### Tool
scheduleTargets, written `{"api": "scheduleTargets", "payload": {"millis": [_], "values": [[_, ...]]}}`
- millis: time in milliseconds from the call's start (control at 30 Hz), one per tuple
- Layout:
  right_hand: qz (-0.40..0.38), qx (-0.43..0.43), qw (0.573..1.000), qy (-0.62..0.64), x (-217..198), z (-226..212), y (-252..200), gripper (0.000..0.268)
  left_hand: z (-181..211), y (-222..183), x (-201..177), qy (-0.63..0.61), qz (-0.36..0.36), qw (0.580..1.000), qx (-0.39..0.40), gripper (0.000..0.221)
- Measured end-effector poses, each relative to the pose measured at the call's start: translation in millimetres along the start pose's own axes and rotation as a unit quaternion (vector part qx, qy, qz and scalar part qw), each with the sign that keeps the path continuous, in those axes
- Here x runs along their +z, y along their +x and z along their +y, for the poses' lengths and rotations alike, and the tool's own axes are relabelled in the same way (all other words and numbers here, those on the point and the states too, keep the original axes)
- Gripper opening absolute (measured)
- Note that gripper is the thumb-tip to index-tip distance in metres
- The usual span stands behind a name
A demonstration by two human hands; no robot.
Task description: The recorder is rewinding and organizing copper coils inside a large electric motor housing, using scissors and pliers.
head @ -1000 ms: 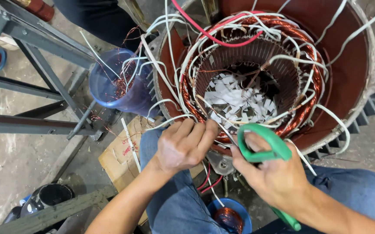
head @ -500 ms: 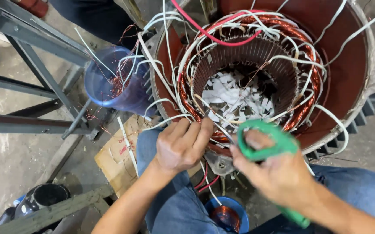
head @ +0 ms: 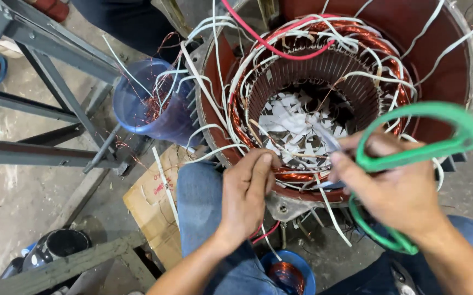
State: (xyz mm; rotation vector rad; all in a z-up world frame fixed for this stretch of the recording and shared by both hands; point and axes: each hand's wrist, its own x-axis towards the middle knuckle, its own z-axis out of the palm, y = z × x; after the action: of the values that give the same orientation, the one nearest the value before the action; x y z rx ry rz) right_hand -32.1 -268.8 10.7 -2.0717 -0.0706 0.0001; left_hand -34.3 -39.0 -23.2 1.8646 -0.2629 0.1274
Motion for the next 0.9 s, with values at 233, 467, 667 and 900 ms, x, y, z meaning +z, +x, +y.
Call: {"api": "scheduleTargets", "payload": {"millis": [233, 467, 667, 900], "values": [[0.052, -0.189, 0.979, -0.057, 39.3, 5.7, -0.5, 0.027, 16.6, -9.9, 15.3, -0.372, 0.006, 0.896, -0.241, 0.025], [0.08, -0.17, 0.975, -0.117, 36.2, -1.2, -8.0, 0.018, 23.3, -15.2, 16.5, -0.47, 0.015, 0.826, -0.31, 0.026], [0.012, -0.041, 0.999, -0.03, 22.3, 3.9, 10.2, 0.032, 22.7, -20.4, 11.2, -0.66, -0.035, 0.677, -0.324, 0.031], [-0.032, 0.095, 0.949, 0.298, 21.5, 11.9, 35.4, 0.041, 28.6, -21.0, 17.3, -0.423, -0.02, 0.877, -0.226, 0.033]]}}
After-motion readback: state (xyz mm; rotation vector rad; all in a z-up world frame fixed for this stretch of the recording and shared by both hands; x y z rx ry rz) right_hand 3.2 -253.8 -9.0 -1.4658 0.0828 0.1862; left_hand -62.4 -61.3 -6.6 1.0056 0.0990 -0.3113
